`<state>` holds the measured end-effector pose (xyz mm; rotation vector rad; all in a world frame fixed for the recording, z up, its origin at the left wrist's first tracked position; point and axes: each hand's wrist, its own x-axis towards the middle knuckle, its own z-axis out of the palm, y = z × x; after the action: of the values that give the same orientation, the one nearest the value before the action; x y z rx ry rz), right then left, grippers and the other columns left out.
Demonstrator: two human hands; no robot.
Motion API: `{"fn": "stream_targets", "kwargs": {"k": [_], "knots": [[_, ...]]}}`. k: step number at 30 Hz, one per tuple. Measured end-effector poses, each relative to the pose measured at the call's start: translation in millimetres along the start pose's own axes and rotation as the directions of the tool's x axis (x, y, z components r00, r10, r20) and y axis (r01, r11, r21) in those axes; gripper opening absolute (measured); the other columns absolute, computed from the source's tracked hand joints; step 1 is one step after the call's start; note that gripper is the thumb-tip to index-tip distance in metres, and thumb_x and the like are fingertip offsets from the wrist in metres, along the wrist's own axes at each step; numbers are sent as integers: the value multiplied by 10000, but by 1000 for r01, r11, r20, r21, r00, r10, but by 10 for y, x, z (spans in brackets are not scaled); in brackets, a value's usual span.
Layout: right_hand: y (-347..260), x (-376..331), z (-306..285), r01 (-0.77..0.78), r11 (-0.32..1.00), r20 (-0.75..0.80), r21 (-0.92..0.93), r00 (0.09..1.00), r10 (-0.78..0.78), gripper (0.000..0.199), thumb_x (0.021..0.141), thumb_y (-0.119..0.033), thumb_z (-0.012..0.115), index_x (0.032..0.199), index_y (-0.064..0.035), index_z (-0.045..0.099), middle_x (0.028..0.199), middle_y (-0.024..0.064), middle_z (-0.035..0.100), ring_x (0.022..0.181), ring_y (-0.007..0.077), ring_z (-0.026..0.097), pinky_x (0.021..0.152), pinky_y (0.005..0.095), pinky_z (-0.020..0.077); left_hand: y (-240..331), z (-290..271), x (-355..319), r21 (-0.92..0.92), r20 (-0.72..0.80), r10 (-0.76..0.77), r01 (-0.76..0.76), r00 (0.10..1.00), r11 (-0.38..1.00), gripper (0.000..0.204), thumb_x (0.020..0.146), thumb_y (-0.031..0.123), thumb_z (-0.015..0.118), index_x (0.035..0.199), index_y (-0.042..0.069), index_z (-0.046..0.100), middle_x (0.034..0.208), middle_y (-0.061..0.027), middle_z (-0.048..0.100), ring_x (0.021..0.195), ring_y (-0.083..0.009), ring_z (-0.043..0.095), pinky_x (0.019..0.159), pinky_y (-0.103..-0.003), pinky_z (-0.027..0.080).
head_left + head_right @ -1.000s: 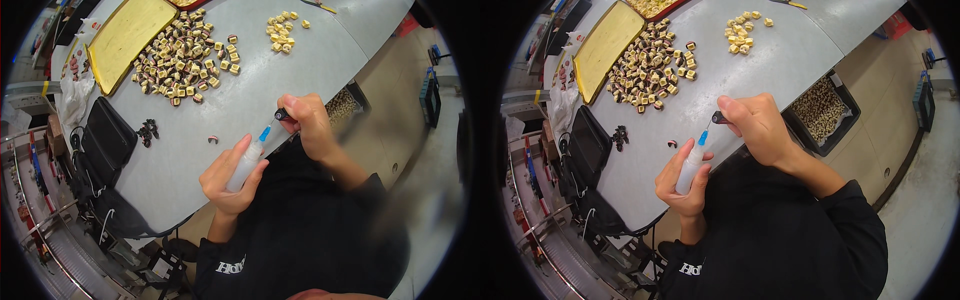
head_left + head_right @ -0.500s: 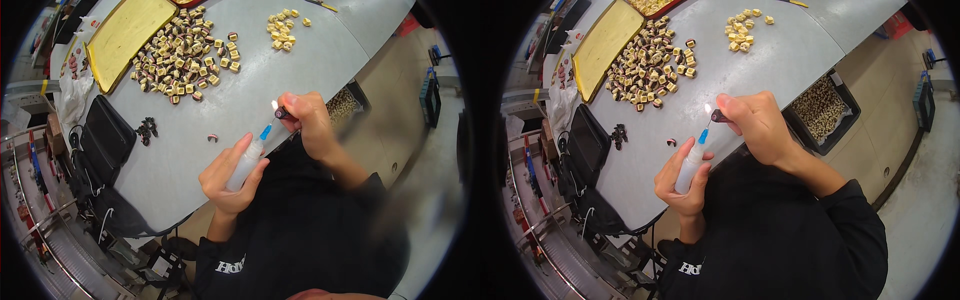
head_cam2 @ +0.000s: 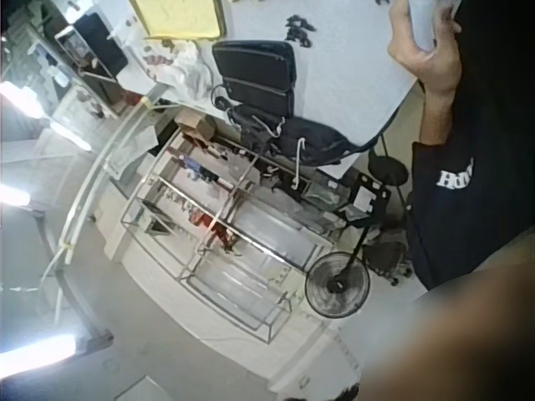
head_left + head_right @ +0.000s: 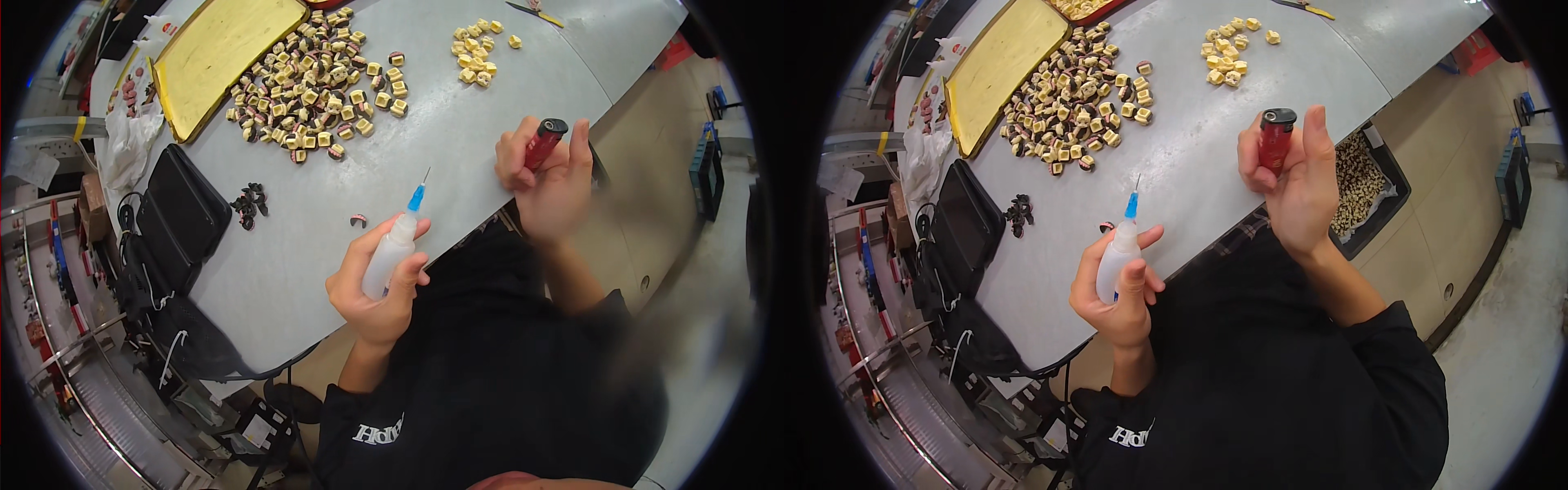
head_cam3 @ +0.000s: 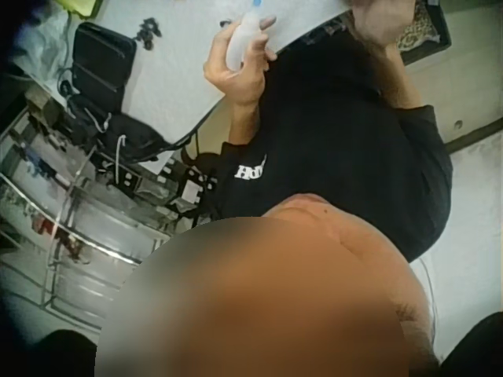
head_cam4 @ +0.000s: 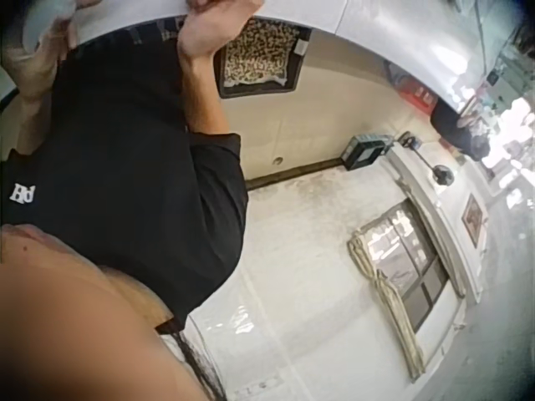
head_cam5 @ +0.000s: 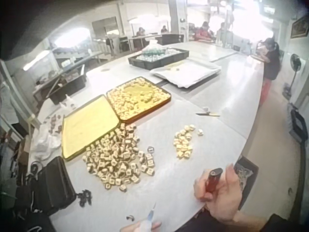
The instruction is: Gluing small yellow decorative caps onto black plastic bases at a workbench.
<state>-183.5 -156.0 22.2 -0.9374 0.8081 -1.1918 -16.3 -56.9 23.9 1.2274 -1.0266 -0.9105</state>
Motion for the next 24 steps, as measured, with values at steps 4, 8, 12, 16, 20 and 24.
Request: {"fn": "stream_targets", "kwargs": {"k": [4, 8, 12, 16, 20, 24], "knots": [[10, 7, 6, 16, 999, -7, 42, 1000, -16, 595, 899, -539, 148, 627, -62, 375, 503, -24, 265, 470, 90, 226, 451, 233, 187, 14, 15, 8, -12, -26, -70, 70, 997, 997, 252, 788, 21, 627, 999, -82, 537, 865, -198, 646, 504, -95, 564, 428, -171, 432], [19, 9, -4, 27, 998, 8, 56, 1000, -28, 586, 902, -534, 158, 630, -62, 375, 502, -24, 267, 468, 89, 224, 449, 233, 188, 14, 22, 14, -30, -45, -70, 68, 997, 997, 232, 800, 23, 612, 993, -83, 541, 860, -204, 645, 495, -99, 562, 418, -179, 433], [22, 8, -11, 32, 997, 22, 70, 999, -34, 576, 905, -527, 164, 634, -64, 375, 502, -24, 267, 468, 88, 223, 448, 233, 188, 14, 13, 9, -37, -44, -82, 81, 996, 996, 237, 806, 35, 607, 996, -89, 540, 853, -207, 645, 496, -100, 562, 422, -183, 439], [16, 11, -3, 34, 998, 11, 61, 999, -35, 572, 905, -527, 162, 635, -67, 369, 503, -26, 262, 470, 87, 220, 449, 235, 186, 8, 1, 5, -40, -13, -79, 79, 997, 996, 228, 812, 48, 605, 977, -92, 533, 848, -213, 643, 496, -104, 563, 425, -187, 443], [32, 25, -81, 81, 995, 59, 57, 995, -84, 566, 918, -495, 184, 698, -39, 436, 527, -16, 301, 489, 90, 250, 462, 225, 197, -50, -8, -5, -109, -12, -38, 37, 999, 993, 205, 831, 88, 593, 923, -75, 508, 839, -215, 643, 499, -107, 566, 427, -193, 447], [-84, 151, -119, 232, 910, -30, -344, 966, -258, 470, 940, -385, 273, 871, 9, 519, 617, 11, 401, 534, 104, 321, 497, 209, 240, -90, -56, -20, -158, -16, -9, 7, 1000, 987, 188, 851, 125, 567, 881, -36, 474, 797, -188, 646, 501, -102, 561, 424, -191, 439]]}}
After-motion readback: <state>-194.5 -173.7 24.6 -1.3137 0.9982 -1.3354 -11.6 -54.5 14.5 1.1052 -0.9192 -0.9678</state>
